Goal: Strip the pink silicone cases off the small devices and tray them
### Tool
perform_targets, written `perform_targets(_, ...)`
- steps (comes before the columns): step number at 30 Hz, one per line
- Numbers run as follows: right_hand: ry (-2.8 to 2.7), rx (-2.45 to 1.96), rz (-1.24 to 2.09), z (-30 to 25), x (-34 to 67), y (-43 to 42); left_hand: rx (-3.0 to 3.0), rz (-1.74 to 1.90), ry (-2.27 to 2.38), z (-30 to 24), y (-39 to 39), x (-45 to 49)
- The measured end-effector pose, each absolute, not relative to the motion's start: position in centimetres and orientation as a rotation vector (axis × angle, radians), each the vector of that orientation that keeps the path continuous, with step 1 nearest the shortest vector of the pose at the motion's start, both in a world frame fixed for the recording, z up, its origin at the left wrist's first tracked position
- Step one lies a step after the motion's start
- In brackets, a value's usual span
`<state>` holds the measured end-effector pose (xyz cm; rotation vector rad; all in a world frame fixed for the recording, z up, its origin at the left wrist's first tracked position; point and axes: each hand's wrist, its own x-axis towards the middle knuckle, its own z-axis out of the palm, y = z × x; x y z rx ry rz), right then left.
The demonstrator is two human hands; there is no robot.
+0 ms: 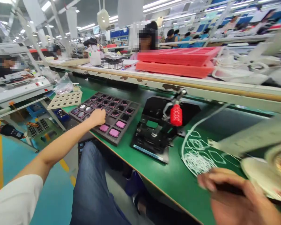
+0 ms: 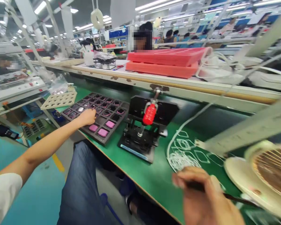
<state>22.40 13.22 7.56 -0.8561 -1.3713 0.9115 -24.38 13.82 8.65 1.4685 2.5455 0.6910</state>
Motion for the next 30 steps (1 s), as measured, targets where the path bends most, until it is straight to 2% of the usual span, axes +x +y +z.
perform_targets(3, -1.005, -0.924, 1.186, 5.6, 23.0, 10.8, 1.425, 0.862, 2.427, 9.8, 12.5, -24.4)
perform_targets(7, -0.902, -0.994, 1.423, 3.0, 23.7, 8.3, 1.403, 1.204, 2.149, 10.5, 9.1, -23.3)
perform_targets(10, -0.925, -0.908, 1.518, 2.2, 23.1, 6.8, 1.149, 1.516, 1.531, 9.3, 5.8, -18.8)
perform_targets(13, -0.988, -0.814, 1.461, 2.2, 21.6, 5.5, 0.883, 1.425, 1.131, 7.0, 3.0, -11.2)
perform_targets(19, -1.462, -0.736, 1.030, 2.5, 19.9, 3.5, 0.756, 1.163, 1.003, 4.4, 0.1, 0.5)
perform_targets(23, -1.739, -0.555, 0.811, 1.9, 20.0, 3.1, 0.749, 1.136, 1.040, 4.8, -0.5, 2.0)
perform_targets(30, -1.804, -0.530, 0.796, 0.4, 19.9, 2.8, 0.798, 1.107, 1.138, 5.0, -0.9, 2.0)
